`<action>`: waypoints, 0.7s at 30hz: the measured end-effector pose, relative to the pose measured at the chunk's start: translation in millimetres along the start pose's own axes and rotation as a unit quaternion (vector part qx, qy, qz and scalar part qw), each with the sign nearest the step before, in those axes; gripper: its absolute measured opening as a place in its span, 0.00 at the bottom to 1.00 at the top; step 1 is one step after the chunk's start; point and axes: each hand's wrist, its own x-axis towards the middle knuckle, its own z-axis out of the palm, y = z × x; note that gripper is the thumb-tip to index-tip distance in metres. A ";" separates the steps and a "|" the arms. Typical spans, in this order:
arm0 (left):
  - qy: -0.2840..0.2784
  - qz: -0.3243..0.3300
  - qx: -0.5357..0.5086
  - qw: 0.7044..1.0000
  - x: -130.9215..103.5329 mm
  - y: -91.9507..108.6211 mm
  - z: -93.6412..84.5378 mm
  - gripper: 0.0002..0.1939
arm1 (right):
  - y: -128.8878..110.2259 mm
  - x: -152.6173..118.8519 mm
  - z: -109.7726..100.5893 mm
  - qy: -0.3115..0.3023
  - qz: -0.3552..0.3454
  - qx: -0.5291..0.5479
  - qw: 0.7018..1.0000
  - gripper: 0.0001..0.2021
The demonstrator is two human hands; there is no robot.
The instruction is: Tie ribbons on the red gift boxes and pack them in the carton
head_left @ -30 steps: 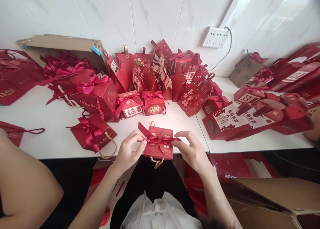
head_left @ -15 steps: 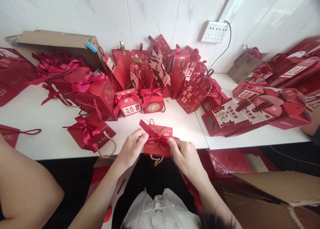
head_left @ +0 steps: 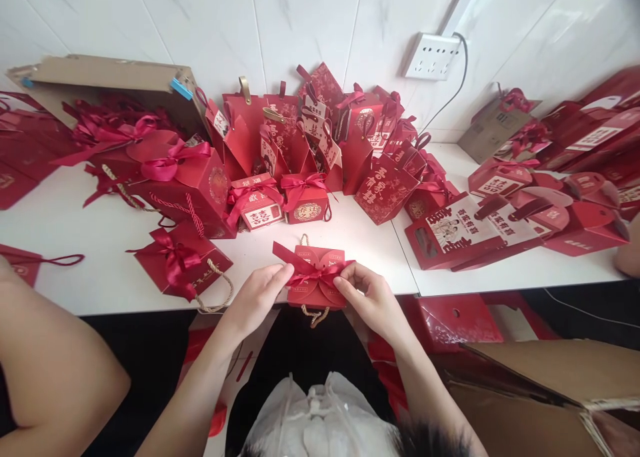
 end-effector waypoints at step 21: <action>-0.126 0.084 0.017 0.988 25.1 -9.7 -15.7 0.15 | 21.4 14.2 -15.4 -0.100 -0.011 0.162 0.982 0.18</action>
